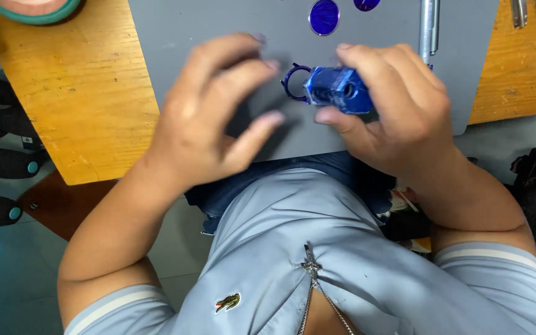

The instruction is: Marking the edge of a watch bezel with a marker and then polishing it with a cloth at a repair bench.

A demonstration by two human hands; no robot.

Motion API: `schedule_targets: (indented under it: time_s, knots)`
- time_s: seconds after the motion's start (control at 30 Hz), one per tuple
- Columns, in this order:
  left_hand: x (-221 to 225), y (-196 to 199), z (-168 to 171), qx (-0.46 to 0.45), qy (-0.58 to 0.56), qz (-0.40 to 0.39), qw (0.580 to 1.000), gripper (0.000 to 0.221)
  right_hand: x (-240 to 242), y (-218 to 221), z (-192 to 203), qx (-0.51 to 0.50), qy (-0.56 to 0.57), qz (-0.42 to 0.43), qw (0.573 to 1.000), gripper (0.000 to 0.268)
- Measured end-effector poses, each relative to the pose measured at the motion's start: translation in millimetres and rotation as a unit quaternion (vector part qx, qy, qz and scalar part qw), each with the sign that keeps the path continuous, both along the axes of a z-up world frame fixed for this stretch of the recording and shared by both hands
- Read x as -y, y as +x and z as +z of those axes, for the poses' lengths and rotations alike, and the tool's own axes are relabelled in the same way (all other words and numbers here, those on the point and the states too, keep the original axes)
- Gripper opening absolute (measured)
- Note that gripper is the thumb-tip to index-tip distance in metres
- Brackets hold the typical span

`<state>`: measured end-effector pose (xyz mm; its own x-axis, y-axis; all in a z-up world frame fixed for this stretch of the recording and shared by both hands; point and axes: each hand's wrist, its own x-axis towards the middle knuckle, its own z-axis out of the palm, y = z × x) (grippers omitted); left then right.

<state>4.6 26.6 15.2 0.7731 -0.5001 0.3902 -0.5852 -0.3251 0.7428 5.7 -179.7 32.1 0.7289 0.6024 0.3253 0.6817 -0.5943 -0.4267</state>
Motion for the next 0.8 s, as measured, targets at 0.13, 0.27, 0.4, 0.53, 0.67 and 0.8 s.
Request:
schedule_targets:
  time_s: [0.13,0.27,0.4,0.53,0.67,0.8]
  knots:
    - [-21,2,-2,0.022,-0.008,0.117,0.993,0.02,3,-5,6,0.023,-0.01,-0.009,1.0,0.047]
    - [-31,-5,-14,0.028,-0.04,0.173,0.984,0.016,-6,-1,-10,0.033,-0.023,0.019,0.999,0.043]
    - [-35,-8,-23,0.001,-0.036,0.208,0.977,0.012,-15,1,-37,0.04,-0.033,0.012,0.999,0.036]
    - [-31,-8,-24,-0.017,-0.064,0.198,0.978,0.013,-14,1,-38,0.038,-0.033,0.016,0.999,0.035]
    - [-30,-6,-24,-0.023,-0.032,0.194,0.98,0.013,-14,5,-37,0.042,-0.019,0.024,0.999,0.039]
    - [-30,-6,-25,-0.019,-0.029,0.191,0.981,0.013,-2,3,-22,0.044,-0.013,0.021,0.999,0.04]
